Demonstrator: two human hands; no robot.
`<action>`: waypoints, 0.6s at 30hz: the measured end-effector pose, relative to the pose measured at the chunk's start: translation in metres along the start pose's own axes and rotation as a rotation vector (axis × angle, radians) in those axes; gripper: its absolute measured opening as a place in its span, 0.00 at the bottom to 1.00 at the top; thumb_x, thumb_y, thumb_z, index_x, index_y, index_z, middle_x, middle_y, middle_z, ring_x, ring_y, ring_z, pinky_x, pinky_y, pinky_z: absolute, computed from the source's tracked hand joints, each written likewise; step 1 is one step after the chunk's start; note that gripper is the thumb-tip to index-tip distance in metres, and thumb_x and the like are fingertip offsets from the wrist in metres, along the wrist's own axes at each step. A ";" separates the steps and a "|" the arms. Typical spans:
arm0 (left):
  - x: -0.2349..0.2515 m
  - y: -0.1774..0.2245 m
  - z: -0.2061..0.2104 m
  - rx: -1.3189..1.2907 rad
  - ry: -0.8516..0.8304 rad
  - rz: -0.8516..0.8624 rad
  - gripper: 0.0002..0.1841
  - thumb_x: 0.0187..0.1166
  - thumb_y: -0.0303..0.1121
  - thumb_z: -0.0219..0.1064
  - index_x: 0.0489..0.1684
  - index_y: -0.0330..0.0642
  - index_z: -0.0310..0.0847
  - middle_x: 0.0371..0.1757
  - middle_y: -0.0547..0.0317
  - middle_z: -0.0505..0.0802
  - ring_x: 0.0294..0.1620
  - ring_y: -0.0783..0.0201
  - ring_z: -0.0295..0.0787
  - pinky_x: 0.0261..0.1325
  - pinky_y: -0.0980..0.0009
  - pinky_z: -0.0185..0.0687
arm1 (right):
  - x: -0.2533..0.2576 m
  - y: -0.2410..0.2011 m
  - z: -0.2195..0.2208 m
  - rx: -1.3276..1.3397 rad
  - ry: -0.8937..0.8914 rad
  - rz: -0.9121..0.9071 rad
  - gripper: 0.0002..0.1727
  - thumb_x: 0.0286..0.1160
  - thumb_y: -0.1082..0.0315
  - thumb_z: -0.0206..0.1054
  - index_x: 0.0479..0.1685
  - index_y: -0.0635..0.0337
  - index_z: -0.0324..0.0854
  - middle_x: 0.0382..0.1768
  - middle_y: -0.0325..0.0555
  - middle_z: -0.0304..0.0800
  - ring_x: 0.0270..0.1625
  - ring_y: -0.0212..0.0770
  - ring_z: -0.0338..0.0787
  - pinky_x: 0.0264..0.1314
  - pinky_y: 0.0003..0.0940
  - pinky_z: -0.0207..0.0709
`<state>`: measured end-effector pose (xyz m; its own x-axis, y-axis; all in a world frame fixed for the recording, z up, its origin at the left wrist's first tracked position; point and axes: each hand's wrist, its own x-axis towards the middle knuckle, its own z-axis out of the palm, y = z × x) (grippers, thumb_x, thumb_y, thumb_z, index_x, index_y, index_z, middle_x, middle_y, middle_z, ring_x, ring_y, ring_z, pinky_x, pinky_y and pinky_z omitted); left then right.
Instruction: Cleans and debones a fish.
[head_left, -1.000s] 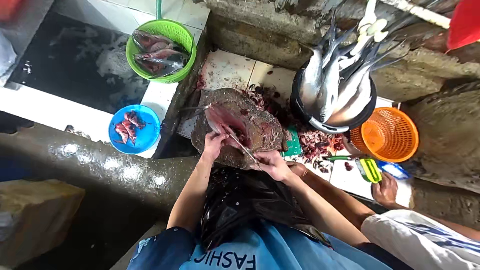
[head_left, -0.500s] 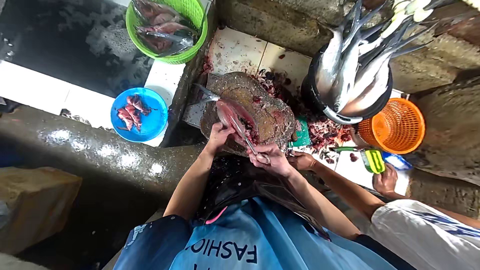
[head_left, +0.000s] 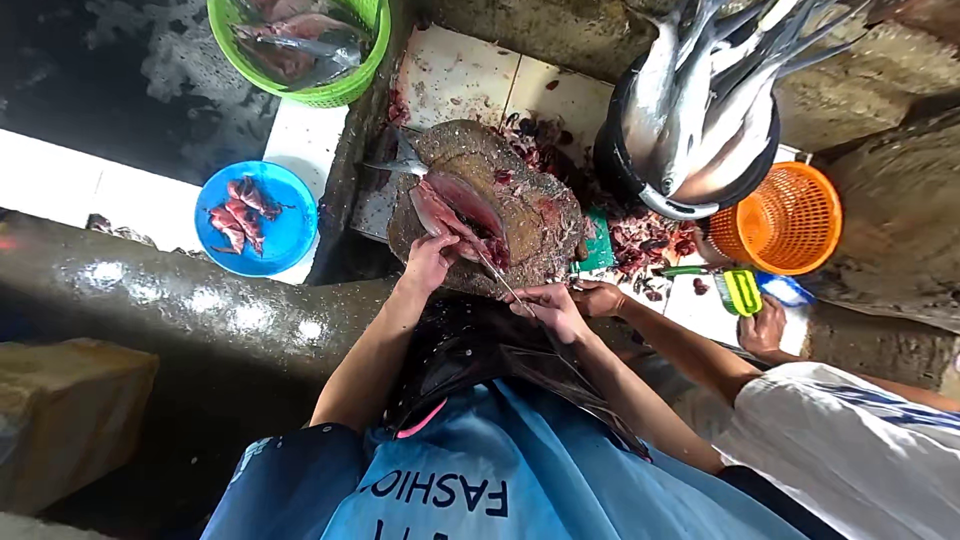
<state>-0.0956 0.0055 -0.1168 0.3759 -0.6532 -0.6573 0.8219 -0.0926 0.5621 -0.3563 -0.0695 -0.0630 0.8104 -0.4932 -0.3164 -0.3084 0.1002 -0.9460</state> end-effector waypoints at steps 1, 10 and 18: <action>0.000 -0.001 0.000 0.001 0.004 -0.001 0.15 0.75 0.21 0.65 0.60 0.34 0.77 0.48 0.49 0.91 0.46 0.57 0.91 0.54 0.59 0.89 | 0.002 0.005 0.002 0.035 0.019 0.022 0.13 0.77 0.61 0.68 0.47 0.59 0.93 0.28 0.35 0.92 0.25 0.26 0.81 0.30 0.26 0.77; 0.004 0.000 0.001 0.104 -0.003 0.075 0.15 0.76 0.18 0.63 0.61 0.35 0.76 0.46 0.50 0.91 0.41 0.59 0.91 0.47 0.59 0.91 | 0.014 0.029 0.014 0.200 -0.056 -0.139 0.13 0.77 0.65 0.70 0.51 0.63 0.91 0.36 0.41 0.94 0.35 0.29 0.88 0.42 0.30 0.84; -0.001 -0.006 -0.011 0.194 -0.033 -0.020 0.16 0.77 0.25 0.66 0.63 0.36 0.76 0.47 0.49 0.92 0.45 0.57 0.91 0.52 0.57 0.90 | 0.008 -0.009 -0.022 0.233 0.071 -0.306 0.17 0.74 0.57 0.71 0.54 0.59 0.91 0.28 0.40 0.90 0.24 0.31 0.82 0.28 0.30 0.80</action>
<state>-0.0966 0.0154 -0.1252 0.3435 -0.6738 -0.6542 0.7300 -0.2467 0.6374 -0.3577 -0.0935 -0.0552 0.8085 -0.5882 -0.0196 0.0697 0.1287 -0.9892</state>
